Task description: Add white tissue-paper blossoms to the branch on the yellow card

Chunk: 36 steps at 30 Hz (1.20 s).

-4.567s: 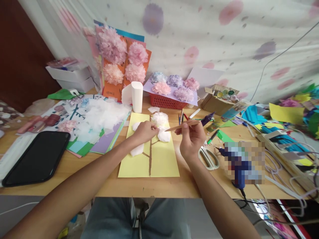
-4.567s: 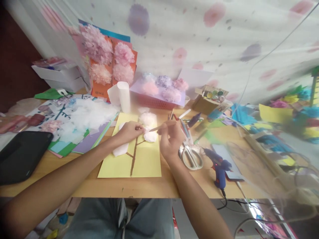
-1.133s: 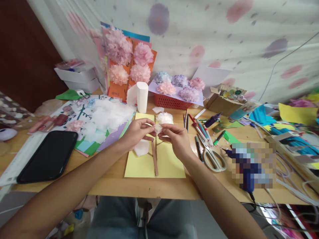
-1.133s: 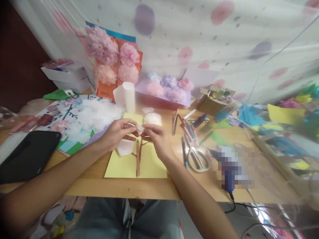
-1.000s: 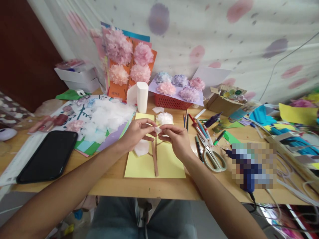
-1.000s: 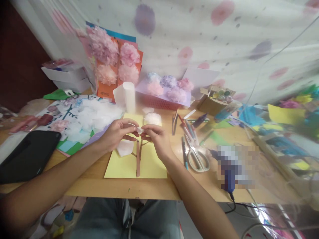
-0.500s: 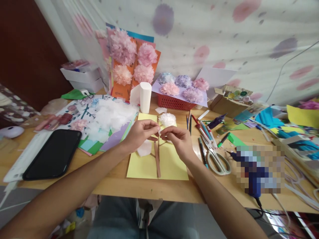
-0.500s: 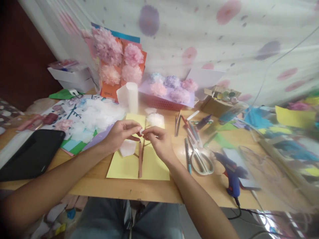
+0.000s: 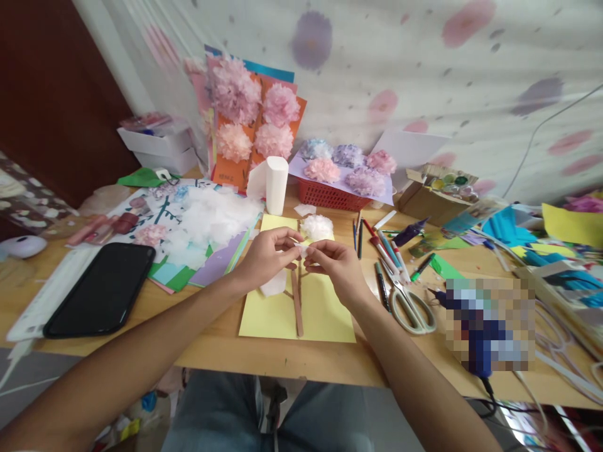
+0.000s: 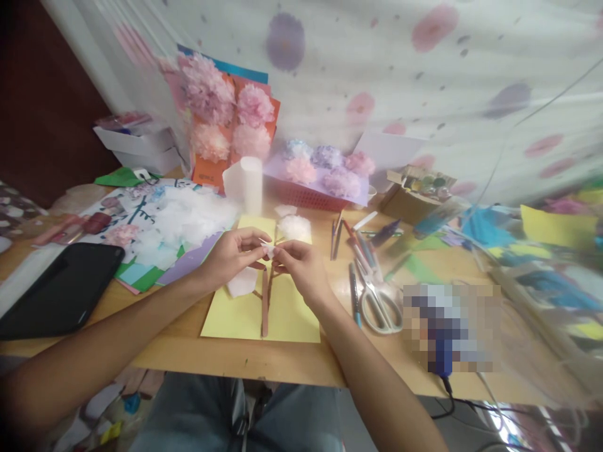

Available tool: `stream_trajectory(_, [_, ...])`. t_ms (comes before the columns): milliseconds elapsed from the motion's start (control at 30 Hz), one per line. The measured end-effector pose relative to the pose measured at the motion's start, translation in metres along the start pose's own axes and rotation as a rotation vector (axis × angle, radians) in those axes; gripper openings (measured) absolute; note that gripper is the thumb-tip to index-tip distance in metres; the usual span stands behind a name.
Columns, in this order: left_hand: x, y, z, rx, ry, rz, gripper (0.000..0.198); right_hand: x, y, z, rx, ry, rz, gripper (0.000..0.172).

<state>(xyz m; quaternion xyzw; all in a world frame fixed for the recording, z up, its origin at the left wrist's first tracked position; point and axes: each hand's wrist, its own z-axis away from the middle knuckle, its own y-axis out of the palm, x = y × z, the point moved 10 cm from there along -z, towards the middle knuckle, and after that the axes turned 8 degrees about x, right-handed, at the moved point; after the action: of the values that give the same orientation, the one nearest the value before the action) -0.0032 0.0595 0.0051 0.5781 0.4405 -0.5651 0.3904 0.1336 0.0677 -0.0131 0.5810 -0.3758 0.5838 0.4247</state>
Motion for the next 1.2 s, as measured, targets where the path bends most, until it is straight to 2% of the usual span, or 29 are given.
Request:
stream_trajectory(167, [0.005, 0.003, 0.0, 0.005, -0.073, 0.029, 0.026, 0.016, -0.001, 0.003, -0.024, -0.15, 0.217, 0.022])
stream_trajectory(333, [0.006, 0.001, 0.001, -0.034, -0.079, 0.049, 0.024, 0.032, 0.002, 0.013, -0.102, -0.27, 0.38, 0.016])
stream_trajectory(500, [0.007, 0.0, 0.002, -0.065, -0.09, 0.083, 0.023, 0.033, 0.008, 0.014, -0.098, -0.271, 0.332, 0.017])
stream_trajectory(700, [0.007, 0.007, 0.0, -0.006, -0.09, 0.159, 0.028, 0.032, 0.002, 0.014, -0.152, -0.271, 0.291, 0.02])
stream_trajectory(867, [0.013, 0.008, -0.001, 0.006, -0.093, 0.224, 0.032, 0.034, 0.004, 0.016, -0.08, -0.325, 0.241, 0.027])
stream_trajectory(967, [0.016, 0.009, -0.001, 0.015, -0.099, 0.321, 0.036, 0.036, 0.006, 0.016, -0.033, -0.36, 0.23, 0.025])
stream_trajectory(1100, [0.013, 0.014, -0.001, 0.047, -0.088, 0.362, 0.036, 0.036, 0.007, 0.015, -0.014, -0.373, 0.238, 0.022])
stream_trajectory(1200, [0.014, 0.012, -0.001, 0.027, -0.096, 0.357, 0.035, 0.034, 0.005, 0.014, -0.023, -0.36, 0.22, 0.022])
